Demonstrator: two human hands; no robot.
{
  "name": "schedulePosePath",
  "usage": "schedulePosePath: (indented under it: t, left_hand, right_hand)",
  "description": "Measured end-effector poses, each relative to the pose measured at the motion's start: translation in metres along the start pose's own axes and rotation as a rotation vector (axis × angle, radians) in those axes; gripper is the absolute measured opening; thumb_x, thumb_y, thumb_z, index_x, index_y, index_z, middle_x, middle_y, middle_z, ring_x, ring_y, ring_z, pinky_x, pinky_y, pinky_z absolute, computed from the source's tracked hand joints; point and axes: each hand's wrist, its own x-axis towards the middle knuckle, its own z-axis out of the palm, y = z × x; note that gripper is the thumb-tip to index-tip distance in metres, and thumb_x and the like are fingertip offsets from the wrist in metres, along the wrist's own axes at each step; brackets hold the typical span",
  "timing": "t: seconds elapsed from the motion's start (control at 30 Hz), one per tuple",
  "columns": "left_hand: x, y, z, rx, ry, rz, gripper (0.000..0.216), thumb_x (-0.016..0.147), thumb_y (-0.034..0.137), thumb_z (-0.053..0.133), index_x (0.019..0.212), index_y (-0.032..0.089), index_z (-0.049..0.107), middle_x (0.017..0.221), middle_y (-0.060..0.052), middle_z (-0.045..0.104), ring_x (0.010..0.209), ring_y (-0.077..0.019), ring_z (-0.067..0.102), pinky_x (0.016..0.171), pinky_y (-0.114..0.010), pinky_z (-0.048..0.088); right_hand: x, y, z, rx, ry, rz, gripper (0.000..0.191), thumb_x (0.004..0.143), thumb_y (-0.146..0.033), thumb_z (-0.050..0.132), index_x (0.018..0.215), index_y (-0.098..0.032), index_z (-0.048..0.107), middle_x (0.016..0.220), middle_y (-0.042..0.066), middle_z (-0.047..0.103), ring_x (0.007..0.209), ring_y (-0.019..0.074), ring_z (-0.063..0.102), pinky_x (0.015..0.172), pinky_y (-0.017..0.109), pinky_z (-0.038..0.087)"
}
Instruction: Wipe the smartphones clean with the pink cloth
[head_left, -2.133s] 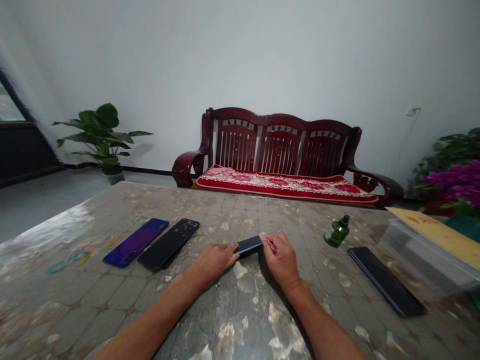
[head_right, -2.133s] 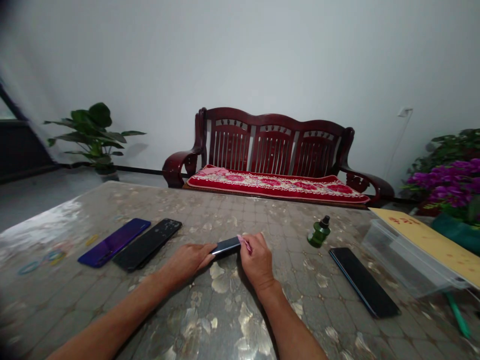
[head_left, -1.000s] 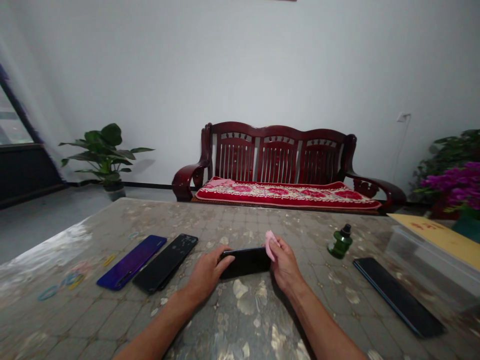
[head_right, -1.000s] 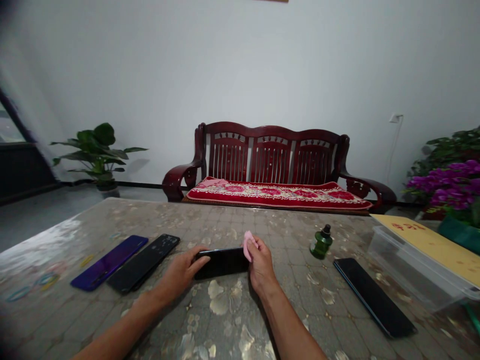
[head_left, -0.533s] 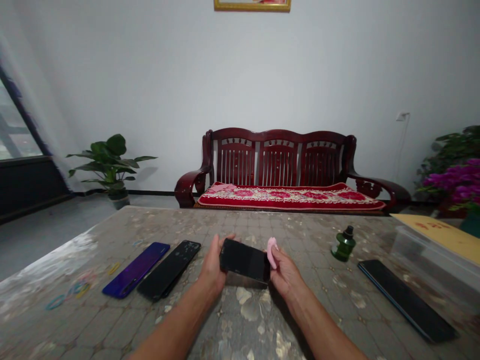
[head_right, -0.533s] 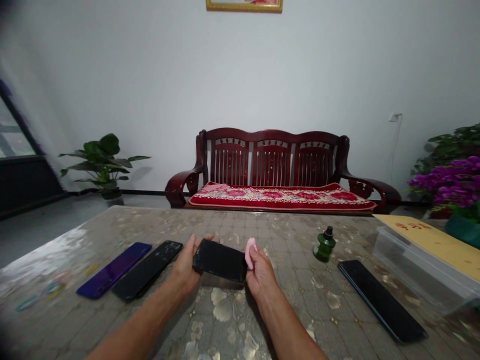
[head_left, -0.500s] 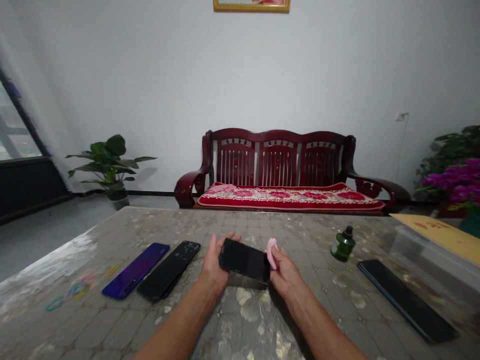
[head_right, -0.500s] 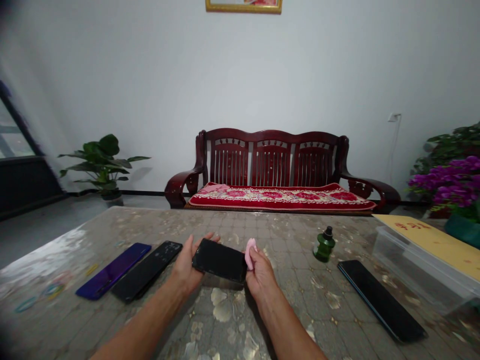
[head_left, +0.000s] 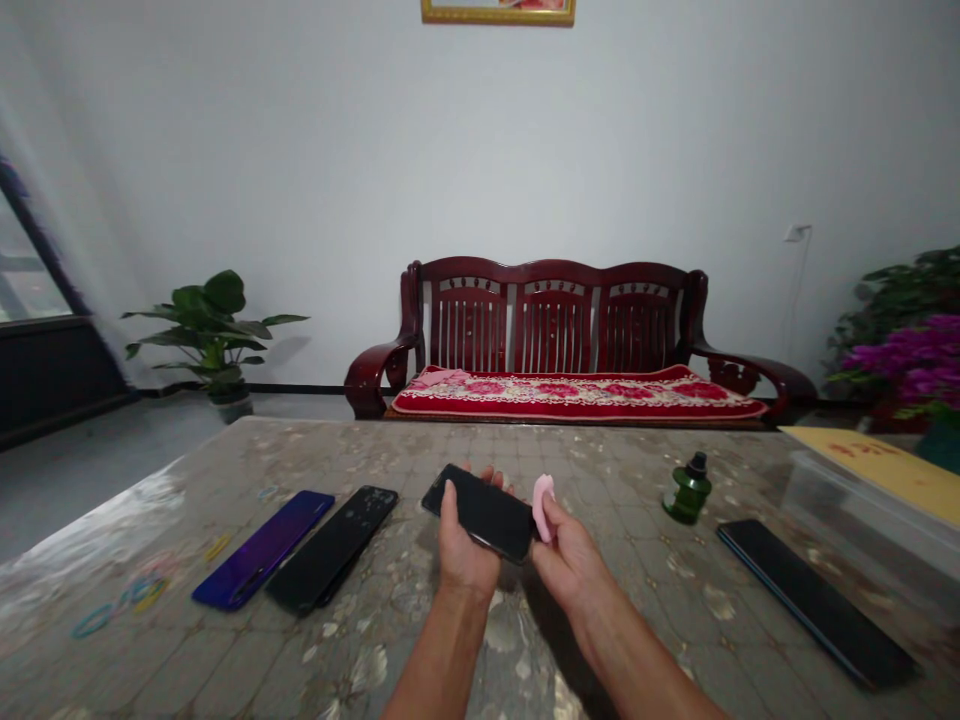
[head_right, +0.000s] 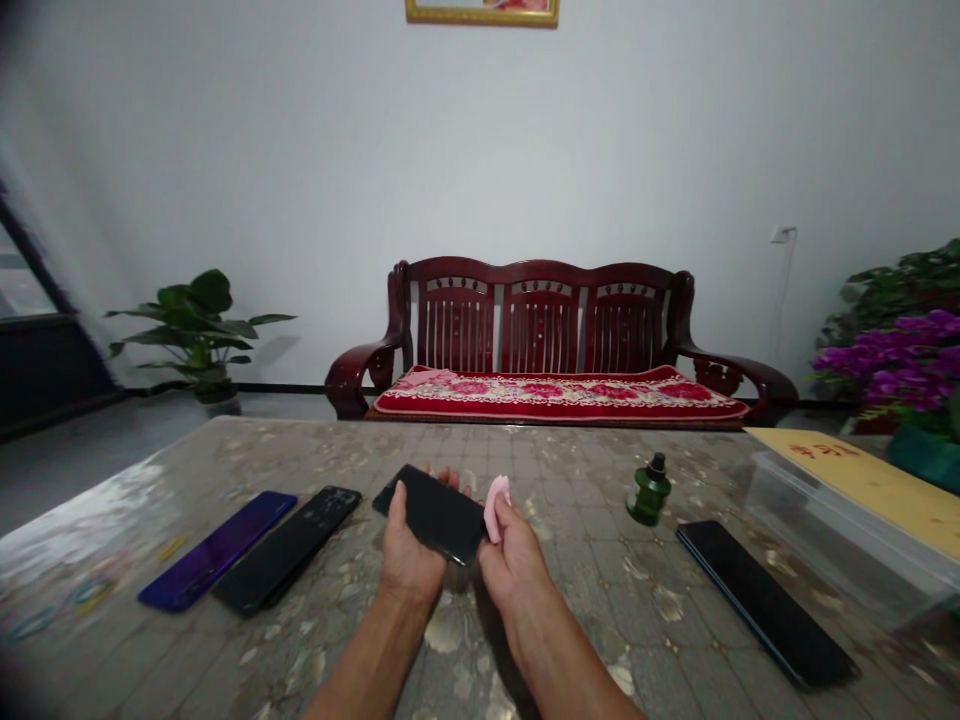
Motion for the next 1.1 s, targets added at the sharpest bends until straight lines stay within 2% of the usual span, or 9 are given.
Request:
schedulePosePath:
  t: [0.07,0.13,0.27,0.4,0.53,0.7,0.9,0.97,1.1]
  left_hand:
    - [0.004,0.006,-0.002,-0.074,0.022,-0.042,0.032,0.098,0.039,0.045,0.102,0.018,0.068,0.085,-0.008,0.071,0.076,-0.0214,0.071,0.083,-0.046,0.059]
    - [0.008,0.015,-0.003,-0.127,0.047,-0.065,0.038,0.099,0.039,0.039,0.089,0.016,0.067,0.081,-0.007,0.069,0.074,-0.0203,0.069,0.084,-0.047,0.058]
    - [0.013,0.027,-0.003,-0.128,0.121,-0.121,0.05,0.1,0.043,0.028,0.083,0.014,0.065,0.08,-0.01,0.066,0.076,-0.0226,0.068,0.081,-0.048,0.059]
    - [0.014,0.028,0.001,-0.155,0.198,-0.163,0.047,0.101,0.04,0.027,0.082,0.015,0.062,0.08,-0.009,0.065,0.073,-0.0217,0.067,0.076,-0.047,0.06]
    - [0.01,0.024,0.006,-0.11,0.219,-0.21,0.047,0.101,0.037,0.026,0.079,0.015,0.062,0.079,-0.01,0.066,0.073,-0.0238,0.069,0.072,-0.046,0.061]
    - [0.005,0.022,0.01,-0.028,0.241,-0.196,0.049,0.1,0.035,0.026,0.072,0.015,0.061,0.074,-0.009,0.066,0.07,-0.024,0.068,0.071,-0.043,0.059]
    - [0.007,0.025,0.007,0.008,0.24,-0.197,0.05,0.098,0.033,0.026,0.072,0.015,0.064,0.071,-0.01,0.064,0.069,-0.0244,0.067,0.067,-0.04,0.058]
    - [0.008,0.025,0.008,0.017,0.251,-0.196,0.048,0.097,0.032,0.027,0.073,0.015,0.064,0.071,-0.009,0.064,0.071,-0.0248,0.067,0.067,-0.041,0.058]
    - [0.007,0.023,0.01,0.019,0.266,-0.223,0.049,0.098,0.034,0.025,0.077,0.014,0.064,0.074,-0.01,0.065,0.074,-0.0254,0.067,0.067,-0.044,0.059]
  right_hand:
    - [-0.007,-0.004,0.002,-0.087,-0.001,-0.108,0.018,0.073,-0.025,0.077,0.084,-0.019,0.065,0.071,-0.002,0.069,0.065,0.0141,0.065,0.06,0.023,0.053]
    - [-0.012,-0.009,0.003,-0.229,0.001,-0.292,0.024,0.07,-0.033,0.081,0.082,-0.019,0.066,0.065,-0.005,0.063,0.057,0.0103,0.056,0.054,0.019,0.047]
    - [-0.017,-0.011,0.0,-0.557,-0.029,-0.606,0.033,0.072,-0.048,0.077,0.087,-0.018,0.07,0.064,-0.005,0.058,0.056,0.0107,0.048,0.052,0.021,0.039]
    - [-0.021,-0.005,-0.002,-0.768,-0.122,-0.733,0.03,0.079,-0.045,0.07,0.094,-0.018,0.073,0.081,0.002,0.066,0.072,0.016,0.056,0.065,0.025,0.045]
    - [-0.025,-0.004,-0.001,-0.917,-0.235,-0.895,0.02,0.087,-0.037,0.063,0.094,-0.021,0.074,0.093,0.005,0.067,0.086,0.0186,0.06,0.077,0.028,0.048]
    - [-0.032,-0.004,-0.001,-1.05,-0.32,-1.055,0.015,0.092,-0.027,0.059,0.094,-0.022,0.073,0.087,0.004,0.064,0.081,0.017,0.06,0.072,0.026,0.048]
    - [-0.045,0.001,-0.001,-1.185,-0.51,-1.185,0.019,0.093,-0.019,0.056,0.104,-0.024,0.071,0.088,0.004,0.063,0.082,0.0165,0.06,0.071,0.026,0.049]
    - [-0.044,-0.002,0.0,-1.2,-0.499,-1.217,0.019,0.093,-0.017,0.056,0.103,-0.024,0.07,0.088,0.004,0.063,0.081,0.0166,0.06,0.071,0.027,0.049]
    - [-0.038,-0.012,0.0,-1.213,-0.376,-1.265,0.02,0.092,-0.014,0.054,0.099,-0.023,0.07,0.084,0.003,0.061,0.077,0.016,0.058,0.068,0.027,0.048]
